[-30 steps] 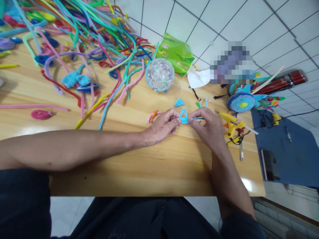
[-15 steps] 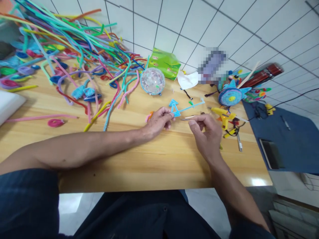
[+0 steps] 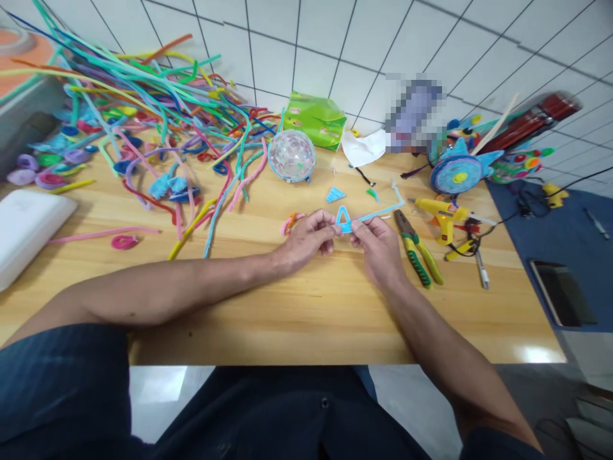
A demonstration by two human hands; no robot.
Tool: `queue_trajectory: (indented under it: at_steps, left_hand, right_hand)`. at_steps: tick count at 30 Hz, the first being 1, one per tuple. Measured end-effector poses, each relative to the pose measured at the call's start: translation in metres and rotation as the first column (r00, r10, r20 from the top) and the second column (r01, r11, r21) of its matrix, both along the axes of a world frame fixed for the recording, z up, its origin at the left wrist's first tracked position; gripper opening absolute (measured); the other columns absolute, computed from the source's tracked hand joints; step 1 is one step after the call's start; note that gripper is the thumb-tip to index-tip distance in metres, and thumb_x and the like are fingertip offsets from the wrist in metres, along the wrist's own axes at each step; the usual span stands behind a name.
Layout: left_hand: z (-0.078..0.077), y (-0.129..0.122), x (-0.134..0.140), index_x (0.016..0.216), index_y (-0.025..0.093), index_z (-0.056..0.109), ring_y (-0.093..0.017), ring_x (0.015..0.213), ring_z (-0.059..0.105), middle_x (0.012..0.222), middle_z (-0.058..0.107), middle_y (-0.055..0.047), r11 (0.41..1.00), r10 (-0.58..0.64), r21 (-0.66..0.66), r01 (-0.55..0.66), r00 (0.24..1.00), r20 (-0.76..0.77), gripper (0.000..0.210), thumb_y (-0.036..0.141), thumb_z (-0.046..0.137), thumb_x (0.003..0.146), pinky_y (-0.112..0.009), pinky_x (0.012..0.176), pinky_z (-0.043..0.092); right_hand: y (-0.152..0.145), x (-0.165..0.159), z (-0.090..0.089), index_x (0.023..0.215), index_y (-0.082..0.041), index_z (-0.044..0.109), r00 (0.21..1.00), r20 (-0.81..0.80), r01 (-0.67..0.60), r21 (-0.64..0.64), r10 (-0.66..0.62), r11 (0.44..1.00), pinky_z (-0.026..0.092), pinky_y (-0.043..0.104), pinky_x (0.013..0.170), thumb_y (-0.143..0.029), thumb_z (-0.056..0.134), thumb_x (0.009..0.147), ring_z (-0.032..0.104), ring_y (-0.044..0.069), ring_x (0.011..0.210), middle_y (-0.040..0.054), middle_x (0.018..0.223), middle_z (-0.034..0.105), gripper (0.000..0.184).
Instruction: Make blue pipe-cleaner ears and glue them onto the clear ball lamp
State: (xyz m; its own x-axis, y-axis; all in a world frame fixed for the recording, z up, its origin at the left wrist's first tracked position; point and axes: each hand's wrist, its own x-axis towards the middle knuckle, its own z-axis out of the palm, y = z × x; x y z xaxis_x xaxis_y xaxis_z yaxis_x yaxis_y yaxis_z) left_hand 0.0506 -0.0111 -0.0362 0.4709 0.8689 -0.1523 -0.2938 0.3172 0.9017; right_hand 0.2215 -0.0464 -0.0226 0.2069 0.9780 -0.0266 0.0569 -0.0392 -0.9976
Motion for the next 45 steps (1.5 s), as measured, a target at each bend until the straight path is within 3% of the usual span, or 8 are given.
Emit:
queue_trajectory:
  at_steps: [11, 18, 34, 45]
  left_hand:
    - [-0.007, 0.000, -0.003, 0.088, 0.018, 0.063, -0.009, 0.057, 0.062, 0.064, 0.064, 0.004, 0.992, -0.049, 0.118, 0.054, 0.998, -0.040, 0.030, 0.042, 0.081, 0.092, -0.021, 0.056, 0.050]
    - [-0.012, 0.000, -0.004, 0.088, 0.017, 0.063, -0.009, 0.057, 0.062, 0.065, 0.067, 0.003, 0.985, -0.045, 0.168, 0.047, 0.999, -0.014, 0.039, 0.050, 0.084, 0.089, -0.021, 0.058, 0.051]
    - [-0.011, 0.000, -0.004, 0.088, 0.016, 0.064, -0.009, 0.064, 0.068, 0.075, 0.071, 0.001, 0.987, -0.061, 0.148, 0.065, 0.998, -0.032, 0.028, 0.035, 0.084, 0.091, -0.021, 0.065, 0.057]
    - [-0.012, 0.000, -0.004, 0.090, 0.015, 0.064, -0.010, 0.065, 0.069, 0.075, 0.072, 0.001, 0.987, -0.076, 0.141, 0.077, 0.997, -0.016, 0.023, 0.030, 0.081, 0.093, -0.022, 0.065, 0.058]
  right_hand:
    - [-0.004, 0.004, -0.020, 0.085, -0.025, 0.074, 1.000, 0.009, 0.000, 0.126, -0.001, 0.992, 0.049, 0.030, 0.071, -0.043, 0.085, 0.087, 0.057, 0.013, 0.067, -0.0050, 0.073, 0.068, 0.022]
    - [-0.005, 0.004, -0.021, 0.085, -0.026, 0.073, 1.000, 0.024, 0.015, 0.111, -0.018, 0.994, 0.055, 0.033, 0.072, -0.049, 0.087, 0.085, 0.061, 0.015, 0.069, -0.0041, 0.075, 0.071, 0.027]
    - [-0.006, 0.005, -0.020, 0.084, -0.027, 0.072, 1.000, 0.024, -0.003, 0.065, 0.001, 0.998, 0.050, 0.032, 0.065, -0.050, 0.084, 0.086, 0.057, 0.015, 0.065, -0.0043, 0.070, 0.066, 0.026]
    - [-0.007, 0.002, -0.018, 0.083, -0.026, 0.071, 0.997, -0.073, -0.011, 0.026, 0.013, 1.000, 0.048, 0.030, 0.064, -0.051, 0.087, 0.084, 0.056, 0.014, 0.064, -0.0043, 0.070, 0.066, 0.029]
